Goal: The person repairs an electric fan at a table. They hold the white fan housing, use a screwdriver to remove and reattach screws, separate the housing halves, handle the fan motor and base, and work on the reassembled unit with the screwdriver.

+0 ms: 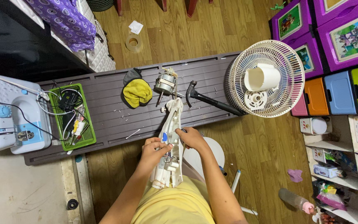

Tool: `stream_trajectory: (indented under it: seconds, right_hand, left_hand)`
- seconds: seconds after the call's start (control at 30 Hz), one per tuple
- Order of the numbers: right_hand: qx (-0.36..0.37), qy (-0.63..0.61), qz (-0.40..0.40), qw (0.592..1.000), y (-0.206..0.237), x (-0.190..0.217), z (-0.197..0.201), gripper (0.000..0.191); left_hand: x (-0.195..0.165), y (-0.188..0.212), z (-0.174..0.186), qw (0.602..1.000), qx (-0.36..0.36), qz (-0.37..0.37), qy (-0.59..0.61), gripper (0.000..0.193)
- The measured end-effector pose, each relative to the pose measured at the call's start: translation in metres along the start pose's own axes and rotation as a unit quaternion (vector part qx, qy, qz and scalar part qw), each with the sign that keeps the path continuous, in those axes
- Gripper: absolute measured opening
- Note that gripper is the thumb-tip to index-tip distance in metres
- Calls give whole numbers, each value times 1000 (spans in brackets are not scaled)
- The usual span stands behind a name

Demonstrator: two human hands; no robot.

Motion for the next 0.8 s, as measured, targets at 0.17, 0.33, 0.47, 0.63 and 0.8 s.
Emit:
stream_trajectory:
  seconds: [0.17, 0.33, 0.47, 0.63, 0.8]
  right_hand:
    - [0, -11, 0, 1000, 1, -2, 2, 50]
    - [2, -19, -6, 1000, 1, -4, 1, 49]
    - [12, -57, -14, 998, 0, -7, -1, 50]
    - [45, -146, -24, 988, -2, -14, -10, 55]
    - [91, -194, -5, 977, -1, -14, -23, 58]
  left_hand:
    - [-3, 3, -1, 999, -17, 10, 41, 30]
    - [-4, 5, -1, 999, -15, 15, 32, 28]
    - [2, 5, -2, 996, -1, 45, 78, 26]
    - [12, 4, -4, 993, 17, 85, 80, 27]
    - [18, 3, -5, 990, 25, 81, 116, 28]
Point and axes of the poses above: each hand's wrist, its own y-axis away from the middle knuckle, its own z-axis out of the back of the hand, x = y × z, the point moved 10 cm from there along -y, towards the middle knuckle, and after that the axes turned 3 degrees about y, right-handed, at the moved point
